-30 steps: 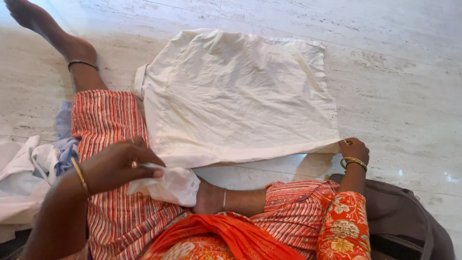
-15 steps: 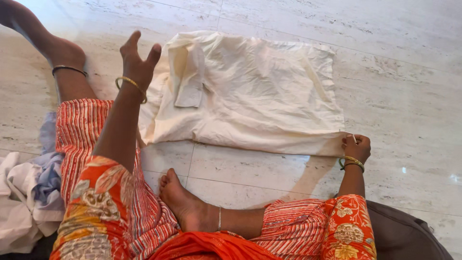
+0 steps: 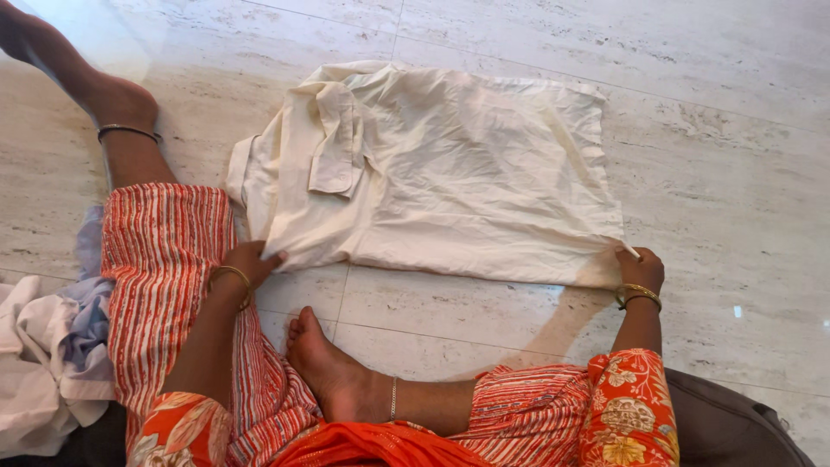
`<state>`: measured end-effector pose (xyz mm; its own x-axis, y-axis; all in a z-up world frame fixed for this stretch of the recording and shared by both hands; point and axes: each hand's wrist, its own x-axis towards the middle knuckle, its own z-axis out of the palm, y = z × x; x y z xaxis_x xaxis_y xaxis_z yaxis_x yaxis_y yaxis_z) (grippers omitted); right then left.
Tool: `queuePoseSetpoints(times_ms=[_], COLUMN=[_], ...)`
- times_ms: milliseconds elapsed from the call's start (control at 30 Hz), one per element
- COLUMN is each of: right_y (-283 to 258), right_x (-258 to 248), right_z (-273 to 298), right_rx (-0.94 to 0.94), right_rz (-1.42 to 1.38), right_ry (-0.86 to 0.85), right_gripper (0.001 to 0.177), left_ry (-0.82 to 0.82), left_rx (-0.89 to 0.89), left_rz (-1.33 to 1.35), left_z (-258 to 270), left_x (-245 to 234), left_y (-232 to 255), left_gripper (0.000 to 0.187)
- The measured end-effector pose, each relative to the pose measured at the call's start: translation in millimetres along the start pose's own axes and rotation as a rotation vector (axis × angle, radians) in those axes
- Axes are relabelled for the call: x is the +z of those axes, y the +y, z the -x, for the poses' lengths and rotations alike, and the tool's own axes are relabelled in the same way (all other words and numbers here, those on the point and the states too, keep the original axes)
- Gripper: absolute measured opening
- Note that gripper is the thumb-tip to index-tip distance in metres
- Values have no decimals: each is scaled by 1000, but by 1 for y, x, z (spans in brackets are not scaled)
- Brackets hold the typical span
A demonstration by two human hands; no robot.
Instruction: The person sits on the floor and folds a white shirt by hand. They smooth out the fabric, fold the sleeves and sides, and then fold the shirt into a compact rectangle before placing it into a brown bag.
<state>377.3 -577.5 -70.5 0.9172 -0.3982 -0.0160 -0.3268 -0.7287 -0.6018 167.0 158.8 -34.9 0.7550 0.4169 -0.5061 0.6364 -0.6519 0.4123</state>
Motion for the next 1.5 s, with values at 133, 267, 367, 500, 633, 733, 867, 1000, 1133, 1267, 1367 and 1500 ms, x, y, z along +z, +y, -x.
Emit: queuePoseSetpoints(times_ms=[133,267,367,500,633,733,867,1000,1133,1267,1367,1500], right_y=[0,-4,-4,-1,6,6,5,11,16,19,19,16], right_x=[-5,-2,-9,-13,-10,-3,-12,-26,-27,-30,-32,-35], right_z=[-4,-8,-4,-5,-11,-11,-7,-3,2,7,11,15], right_rx=[33,69,95,121,-3,-119,100,215,117,114,162,150], right_rz=[-105,-103,-3,145,20,188,253,278,363,487,495,605], right_ry=[-1,-149,-322,-481,-232,-172,-401,-602,-584,-549,-522,-482], right_gripper=[51,59,61,56,62,60,66,71,72,73,71,68], left_ry=[258,696,457,345,260,268,295,289,288,206,217,248], left_rx=[-39,525,274,39,-131,-101,-124,-141,-140,-148,-167,-203], left_rz=[49,132,346,204,-15,-131,-140,-199,-286,-363,-369,-333], left_z=[1,14,11,-3,-23,-27,-24,-23,-21,-14,-11,-2], left_x=[-14,-15,-16,-19,-13,-4,-3,-2,2,6,8,7], left_y=[-5,-6,-1,2,2,0,0,1,2,4,8,11], left_gripper=[32,24,30,34,41,40,45,46,45,48,48,49])
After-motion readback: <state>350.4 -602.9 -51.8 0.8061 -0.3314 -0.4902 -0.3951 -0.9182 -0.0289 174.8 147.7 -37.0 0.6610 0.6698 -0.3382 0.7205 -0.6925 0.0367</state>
